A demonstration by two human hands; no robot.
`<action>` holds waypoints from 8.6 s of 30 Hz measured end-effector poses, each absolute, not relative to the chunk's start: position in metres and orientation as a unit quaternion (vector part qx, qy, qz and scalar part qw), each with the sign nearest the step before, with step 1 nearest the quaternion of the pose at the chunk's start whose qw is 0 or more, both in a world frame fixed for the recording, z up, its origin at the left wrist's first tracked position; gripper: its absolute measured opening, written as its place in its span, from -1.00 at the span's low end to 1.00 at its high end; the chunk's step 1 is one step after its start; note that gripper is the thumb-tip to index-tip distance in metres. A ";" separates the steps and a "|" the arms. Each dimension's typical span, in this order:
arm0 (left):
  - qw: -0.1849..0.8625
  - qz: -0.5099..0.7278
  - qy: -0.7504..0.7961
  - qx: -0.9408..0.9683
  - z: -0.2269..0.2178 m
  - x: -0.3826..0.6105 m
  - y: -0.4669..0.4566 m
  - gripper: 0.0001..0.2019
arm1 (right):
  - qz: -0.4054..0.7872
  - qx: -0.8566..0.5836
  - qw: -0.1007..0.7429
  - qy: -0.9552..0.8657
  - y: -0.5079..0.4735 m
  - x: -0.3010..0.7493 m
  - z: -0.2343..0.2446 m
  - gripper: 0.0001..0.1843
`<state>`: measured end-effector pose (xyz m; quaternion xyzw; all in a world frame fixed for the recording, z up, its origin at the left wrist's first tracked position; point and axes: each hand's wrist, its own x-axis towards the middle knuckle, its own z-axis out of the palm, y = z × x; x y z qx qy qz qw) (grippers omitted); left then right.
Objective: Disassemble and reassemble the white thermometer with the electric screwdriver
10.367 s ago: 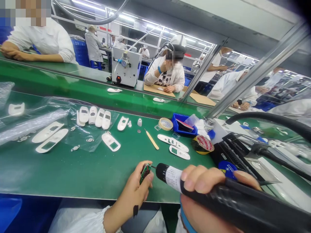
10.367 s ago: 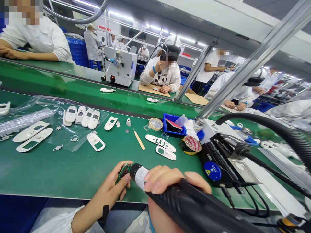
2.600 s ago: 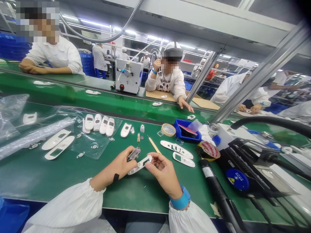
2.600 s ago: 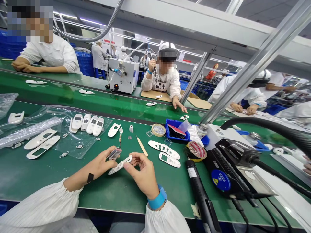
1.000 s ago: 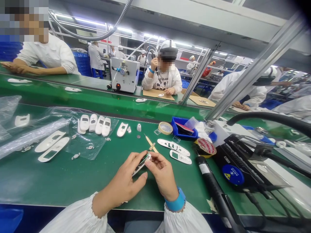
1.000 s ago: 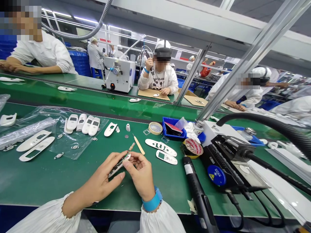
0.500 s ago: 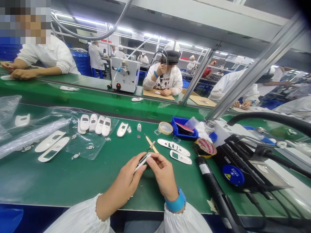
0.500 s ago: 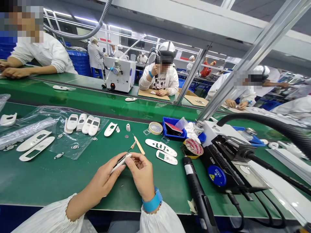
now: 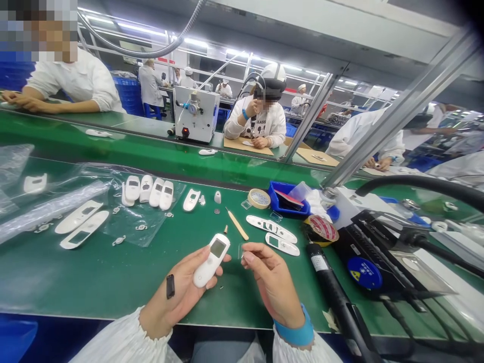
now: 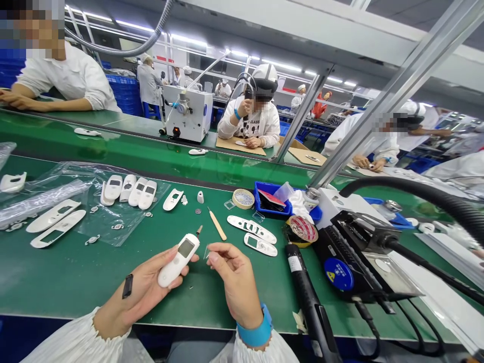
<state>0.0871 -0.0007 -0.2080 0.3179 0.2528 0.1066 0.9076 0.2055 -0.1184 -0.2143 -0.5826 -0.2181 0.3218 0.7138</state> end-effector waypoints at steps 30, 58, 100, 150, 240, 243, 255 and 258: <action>0.893 0.124 0.278 0.332 -0.207 0.080 -0.008 -0.73 | 0.342 -0.682 0.569 -0.307 -0.127 0.191 -0.209 -0.74; 0.886 0.112 0.249 0.374 -0.221 0.084 -0.007 -0.71 | 0.196 -0.701 0.520 -0.446 -0.102 0.192 -0.203 -0.87; 0.886 0.104 0.251 0.376 -0.227 0.088 -0.006 -0.72 | 0.089 -0.716 0.497 -0.482 -0.099 0.199 -0.219 -0.89; 0.887 0.093 0.248 0.380 -0.226 0.089 -0.005 -0.71 | -0.034 -0.777 0.427 -0.462 -0.094 0.197 -0.224 -0.75; 0.735 0.034 0.110 0.668 -0.213 0.105 0.023 -0.42 | 0.415 -0.499 0.740 -0.178 -0.086 0.209 -0.230 -0.62; 0.764 0.030 0.110 0.635 -0.211 0.104 0.024 -0.42 | 0.416 -0.492 0.742 -0.184 -0.085 0.210 -0.231 -0.64; 0.762 0.094 0.112 0.631 -0.212 0.103 0.020 -0.43 | 0.355 -0.492 0.764 -0.221 -0.088 0.208 -0.232 -0.66; 0.767 0.104 0.124 0.621 -0.204 0.101 0.020 -0.48 | 0.353 -0.492 0.767 -0.211 -0.090 0.211 -0.230 -0.66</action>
